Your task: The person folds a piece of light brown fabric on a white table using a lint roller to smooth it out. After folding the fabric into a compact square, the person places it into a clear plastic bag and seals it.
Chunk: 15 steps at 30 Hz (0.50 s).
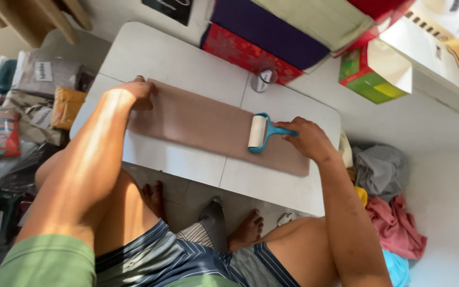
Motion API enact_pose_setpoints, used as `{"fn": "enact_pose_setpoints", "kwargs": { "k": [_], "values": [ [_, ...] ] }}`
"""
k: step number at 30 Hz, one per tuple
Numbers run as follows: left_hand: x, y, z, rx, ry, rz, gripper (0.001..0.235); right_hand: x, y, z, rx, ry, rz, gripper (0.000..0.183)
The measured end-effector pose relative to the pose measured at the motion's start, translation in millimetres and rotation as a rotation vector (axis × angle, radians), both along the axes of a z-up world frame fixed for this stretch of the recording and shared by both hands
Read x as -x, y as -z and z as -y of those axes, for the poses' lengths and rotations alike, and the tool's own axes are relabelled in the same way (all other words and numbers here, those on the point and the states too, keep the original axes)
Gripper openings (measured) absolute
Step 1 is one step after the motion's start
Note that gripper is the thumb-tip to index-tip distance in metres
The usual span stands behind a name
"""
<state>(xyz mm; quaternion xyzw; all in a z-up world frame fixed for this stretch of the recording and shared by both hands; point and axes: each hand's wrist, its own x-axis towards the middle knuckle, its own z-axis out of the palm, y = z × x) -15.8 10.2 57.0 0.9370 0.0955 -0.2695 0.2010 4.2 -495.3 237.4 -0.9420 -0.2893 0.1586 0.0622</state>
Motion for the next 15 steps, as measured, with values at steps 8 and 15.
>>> {"fn": "enact_pose_setpoints", "kwargs": {
  "k": [8,15],
  "values": [
    [-27,3,-17,0.013,0.011,-0.021,0.062,16,-4,-115,0.107,-0.158,0.033,0.042],
    [-35,-17,-7,0.057,-0.073,0.057,0.058,19,25,-245,0.032,-0.348,0.238,0.040]
  ]
}}
